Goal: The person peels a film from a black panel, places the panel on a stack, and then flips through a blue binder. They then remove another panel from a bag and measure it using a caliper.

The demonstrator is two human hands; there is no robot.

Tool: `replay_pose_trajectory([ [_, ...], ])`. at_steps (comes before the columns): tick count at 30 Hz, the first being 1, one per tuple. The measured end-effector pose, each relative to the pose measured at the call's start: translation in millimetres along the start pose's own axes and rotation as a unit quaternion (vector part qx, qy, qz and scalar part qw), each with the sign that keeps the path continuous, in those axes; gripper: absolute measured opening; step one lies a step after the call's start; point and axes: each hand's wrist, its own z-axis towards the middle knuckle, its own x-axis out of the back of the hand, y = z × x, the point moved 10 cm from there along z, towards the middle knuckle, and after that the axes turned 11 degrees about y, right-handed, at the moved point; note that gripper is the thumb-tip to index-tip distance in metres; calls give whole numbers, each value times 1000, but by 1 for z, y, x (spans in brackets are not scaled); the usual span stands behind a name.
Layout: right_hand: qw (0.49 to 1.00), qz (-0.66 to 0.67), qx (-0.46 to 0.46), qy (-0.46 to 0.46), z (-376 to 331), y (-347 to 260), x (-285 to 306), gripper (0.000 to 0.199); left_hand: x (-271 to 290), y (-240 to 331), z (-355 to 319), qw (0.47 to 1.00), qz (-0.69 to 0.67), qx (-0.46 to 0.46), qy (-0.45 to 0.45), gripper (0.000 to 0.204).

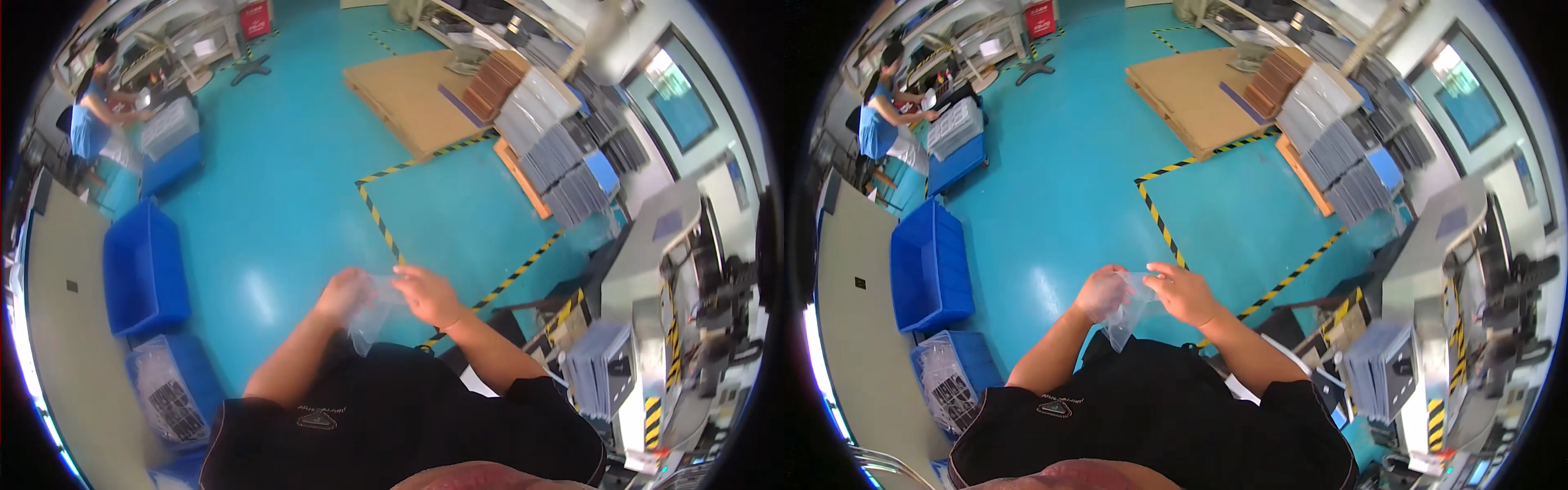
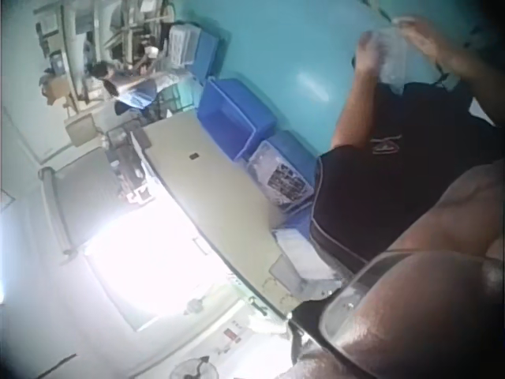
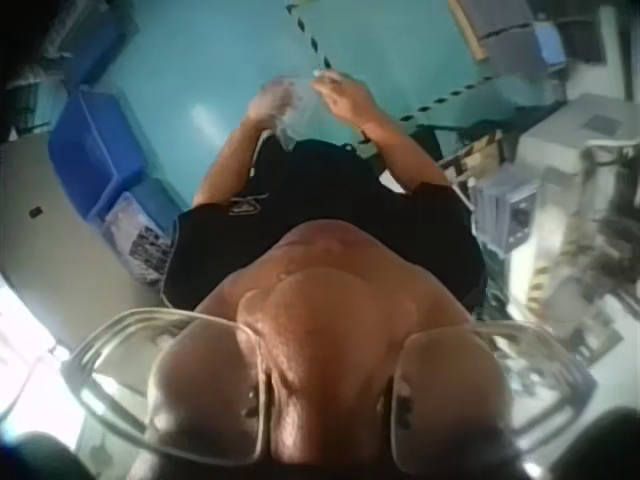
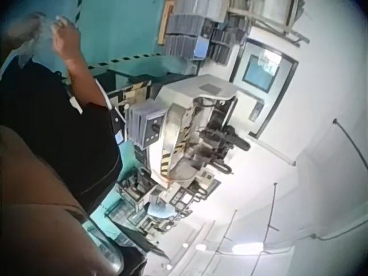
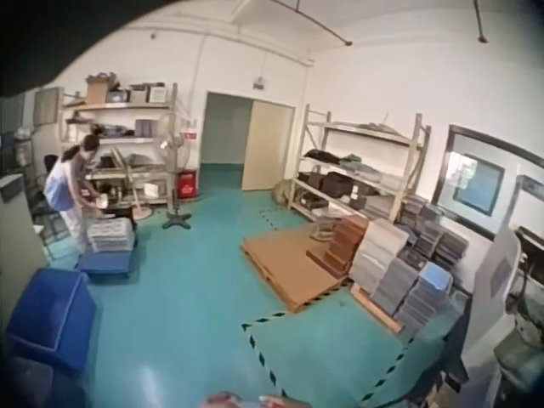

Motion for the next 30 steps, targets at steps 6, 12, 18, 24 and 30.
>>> replay_pose_trajectory([
  [6,957,-36,-289,-9,118,145,-108,24,74,103,22,954,-108,-53,-275,118],
  [12,926,-3,-375,-42,219,252,-203,28,183,195,108,985,78,-73,-138,84],
  [18,981,121,-151,-22,345,313,-264,38,307,292,267,954,-290,-1,80,47],
  [24,965,212,-5,-154,499,374,-385,55,412,479,369,849,-497,-125,125,43],
  [30,877,347,-261,-208,650,514,-507,49,470,628,423,818,-530,-222,33,57],
])
